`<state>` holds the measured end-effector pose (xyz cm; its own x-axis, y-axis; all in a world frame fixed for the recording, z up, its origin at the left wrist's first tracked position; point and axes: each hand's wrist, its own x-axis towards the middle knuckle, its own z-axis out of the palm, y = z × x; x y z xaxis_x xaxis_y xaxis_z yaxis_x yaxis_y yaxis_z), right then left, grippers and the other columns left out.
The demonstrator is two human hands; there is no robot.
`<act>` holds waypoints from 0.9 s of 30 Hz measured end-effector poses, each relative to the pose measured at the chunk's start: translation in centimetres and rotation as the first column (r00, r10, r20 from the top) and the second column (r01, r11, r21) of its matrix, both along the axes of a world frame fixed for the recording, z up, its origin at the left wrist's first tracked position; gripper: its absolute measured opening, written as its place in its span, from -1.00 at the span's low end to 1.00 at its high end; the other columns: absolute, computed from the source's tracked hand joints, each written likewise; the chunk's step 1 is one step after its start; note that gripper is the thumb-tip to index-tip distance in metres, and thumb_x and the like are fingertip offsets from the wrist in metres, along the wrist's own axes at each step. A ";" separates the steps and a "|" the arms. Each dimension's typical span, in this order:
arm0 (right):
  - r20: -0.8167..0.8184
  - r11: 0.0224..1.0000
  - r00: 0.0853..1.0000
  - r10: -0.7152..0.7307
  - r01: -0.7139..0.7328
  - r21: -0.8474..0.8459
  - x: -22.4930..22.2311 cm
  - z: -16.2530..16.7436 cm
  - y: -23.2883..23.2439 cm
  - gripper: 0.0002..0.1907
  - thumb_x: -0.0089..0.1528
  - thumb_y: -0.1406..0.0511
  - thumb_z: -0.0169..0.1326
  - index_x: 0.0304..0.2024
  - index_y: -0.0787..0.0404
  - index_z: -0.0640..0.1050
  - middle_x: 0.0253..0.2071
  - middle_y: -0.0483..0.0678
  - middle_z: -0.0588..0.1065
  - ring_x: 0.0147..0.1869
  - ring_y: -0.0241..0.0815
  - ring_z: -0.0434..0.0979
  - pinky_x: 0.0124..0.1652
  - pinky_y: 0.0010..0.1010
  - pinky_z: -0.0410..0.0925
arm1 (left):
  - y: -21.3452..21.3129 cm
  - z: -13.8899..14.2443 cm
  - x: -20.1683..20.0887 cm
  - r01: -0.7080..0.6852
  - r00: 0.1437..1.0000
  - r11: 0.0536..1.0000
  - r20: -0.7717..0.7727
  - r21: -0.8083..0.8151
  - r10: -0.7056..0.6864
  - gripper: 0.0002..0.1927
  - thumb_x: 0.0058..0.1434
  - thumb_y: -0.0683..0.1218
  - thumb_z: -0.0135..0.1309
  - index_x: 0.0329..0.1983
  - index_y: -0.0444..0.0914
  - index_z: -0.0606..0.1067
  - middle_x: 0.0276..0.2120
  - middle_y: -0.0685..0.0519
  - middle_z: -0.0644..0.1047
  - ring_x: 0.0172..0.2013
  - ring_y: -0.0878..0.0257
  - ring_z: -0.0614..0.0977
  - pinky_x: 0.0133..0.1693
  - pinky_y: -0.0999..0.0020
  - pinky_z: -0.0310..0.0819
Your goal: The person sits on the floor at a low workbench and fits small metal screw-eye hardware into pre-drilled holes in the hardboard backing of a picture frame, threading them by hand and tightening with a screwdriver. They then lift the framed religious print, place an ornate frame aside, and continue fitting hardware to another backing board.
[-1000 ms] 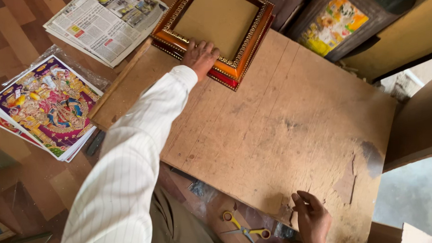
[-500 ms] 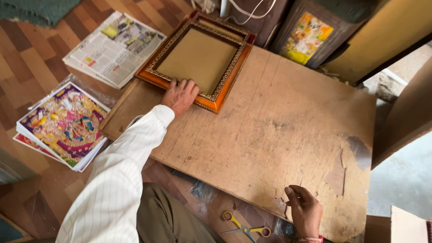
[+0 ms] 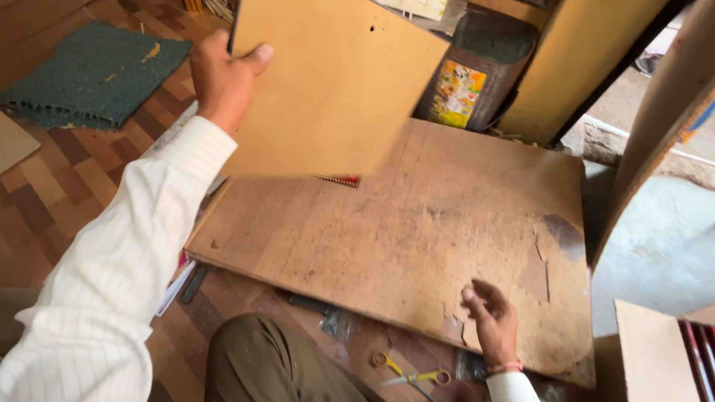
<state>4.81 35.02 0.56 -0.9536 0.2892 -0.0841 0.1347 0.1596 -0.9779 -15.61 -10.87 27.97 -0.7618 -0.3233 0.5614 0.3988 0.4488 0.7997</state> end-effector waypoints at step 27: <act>-0.026 0.711 1.000 -0.014 0.028 0.702 3.8 -3.8 2.7 -0.66 0.13 0.23 0.40 -0.15 0.31 0.66 -0.30 0.08 0.60 -0.32 -0.16 0.60 -0.32 -0.37 0.42 | 7.5 -34.2 9.9 0.171 0.891 0.973 0.397 0.155 -0.220 -0.71 0.12 -0.30 0.31 -0.08 -0.41 0.56 -0.21 -0.09 0.63 -0.21 0.15 0.66 -0.10 0.29 0.60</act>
